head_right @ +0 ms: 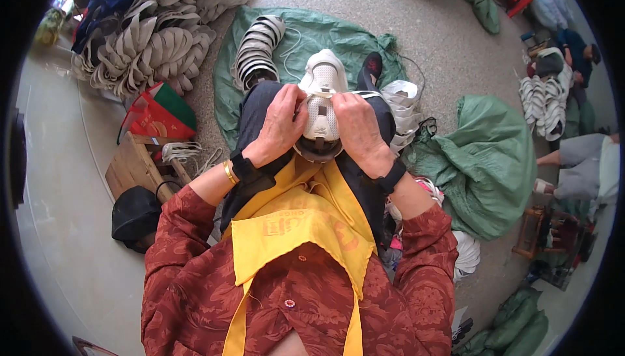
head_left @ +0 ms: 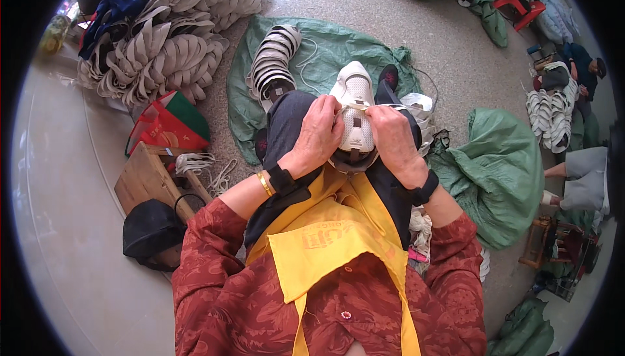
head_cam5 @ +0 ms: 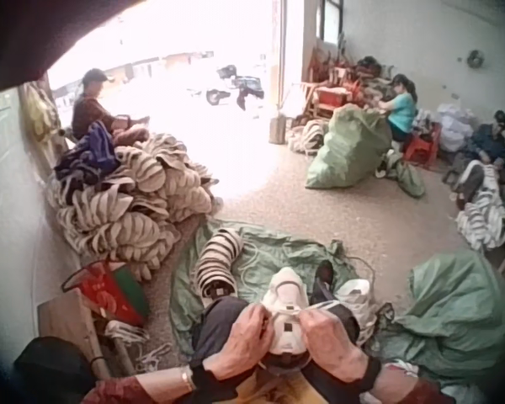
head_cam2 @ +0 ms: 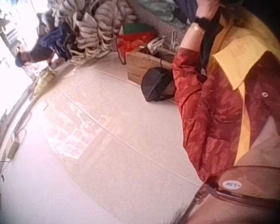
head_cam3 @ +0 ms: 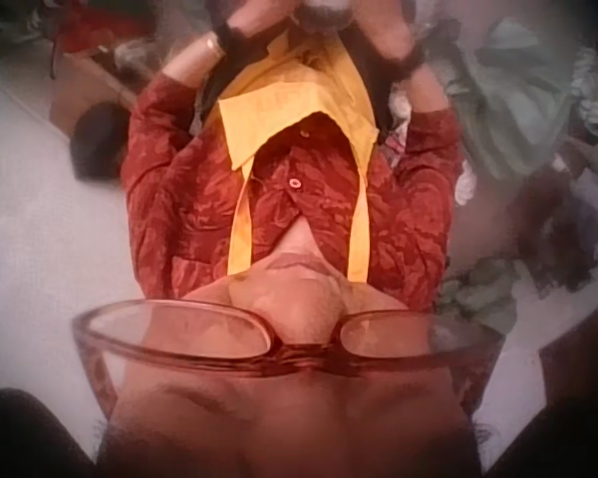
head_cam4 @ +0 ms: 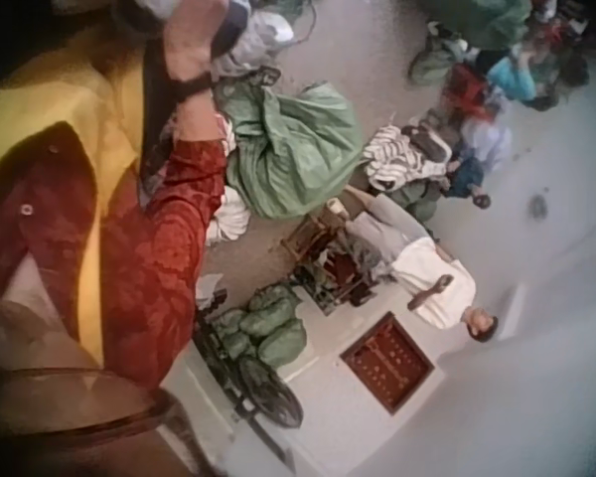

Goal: The recorder is sitting on the floor and threading laces into white sneakers.

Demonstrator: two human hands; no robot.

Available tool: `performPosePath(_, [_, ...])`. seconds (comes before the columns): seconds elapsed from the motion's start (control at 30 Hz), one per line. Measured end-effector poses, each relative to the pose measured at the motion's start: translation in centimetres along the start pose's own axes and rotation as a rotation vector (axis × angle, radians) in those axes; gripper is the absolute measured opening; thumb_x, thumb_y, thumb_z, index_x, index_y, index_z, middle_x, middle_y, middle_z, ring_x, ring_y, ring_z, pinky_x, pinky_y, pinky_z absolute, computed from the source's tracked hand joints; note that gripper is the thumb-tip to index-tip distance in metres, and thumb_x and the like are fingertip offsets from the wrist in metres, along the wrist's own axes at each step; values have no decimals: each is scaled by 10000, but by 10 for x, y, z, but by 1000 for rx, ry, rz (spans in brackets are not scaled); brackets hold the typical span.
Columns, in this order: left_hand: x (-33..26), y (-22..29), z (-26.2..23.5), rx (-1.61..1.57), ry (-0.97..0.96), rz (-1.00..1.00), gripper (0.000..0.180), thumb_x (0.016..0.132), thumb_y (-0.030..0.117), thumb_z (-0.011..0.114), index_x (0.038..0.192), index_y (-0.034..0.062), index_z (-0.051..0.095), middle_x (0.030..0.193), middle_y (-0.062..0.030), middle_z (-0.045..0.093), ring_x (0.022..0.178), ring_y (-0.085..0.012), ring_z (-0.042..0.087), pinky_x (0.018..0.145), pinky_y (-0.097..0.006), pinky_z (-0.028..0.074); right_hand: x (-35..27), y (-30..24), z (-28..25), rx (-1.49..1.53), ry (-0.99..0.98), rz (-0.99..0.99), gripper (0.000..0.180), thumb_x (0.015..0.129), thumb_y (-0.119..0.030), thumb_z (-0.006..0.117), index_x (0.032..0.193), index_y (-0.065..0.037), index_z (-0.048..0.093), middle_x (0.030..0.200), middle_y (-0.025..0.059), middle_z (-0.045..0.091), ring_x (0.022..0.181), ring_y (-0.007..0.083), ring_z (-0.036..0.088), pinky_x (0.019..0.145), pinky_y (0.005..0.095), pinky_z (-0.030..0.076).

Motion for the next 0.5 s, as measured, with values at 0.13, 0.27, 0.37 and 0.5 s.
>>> performPosePath(0.13, [4, -4, -1, -32, 41, 43, 147, 873, -39, 597, 1008, -33, 537, 916, -195, 565, 832, -379, 594, 744, -419, 498, -1, -2, 0, -84, 30, -9, 130, 867, -22, 620, 992, 2, 647, 945, 154, 664, 937, 318, 688, 819, 405, 564])
performPosePath(0.27, [6, -12, 0, -68, 4, -37, 123, 878, -24, 614, 990, -33, 563, 895, -170, 589, 774, -321, 611, 702, -391, 502, 3, -13, -14, -127, 161, -71, 125, 872, -42, 632, 994, -12, 634, 934, 128, 620, 906, 309, 673, 798, 415, 554])
performPosePath(0.37, [8, -13, -2, -64, -10, -75, 118, 888, 5, 642, 977, -31, 573, 882, -147, 596, 729, -254, 617, 664, -364, 502, 4, -17, -18, -86, 199, -115, 131, 889, -39, 658, 1010, -11, 613, 926, 129, 587, 891, 325, 652, 784, 424, 537])
performPosePath(0.5, [8, -14, -8, -106, -59, -171, 169, 878, 45, 660, 967, -24, 535, 881, -178, 583, 757, -329, 614, 690, -425, 514, -2, -26, -25, 327, 123, -63, 145, 920, -20, 672, 1034, -2, 585, 926, 164, 606, 886, 383, 655, 764, 452, 531])
Point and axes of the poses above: each hand's wrist, its own x-axis towards the middle knuckle, its own z-axis out of the palm, y = z × x, the point moved 10 cm from there along x, towards the middle knuckle
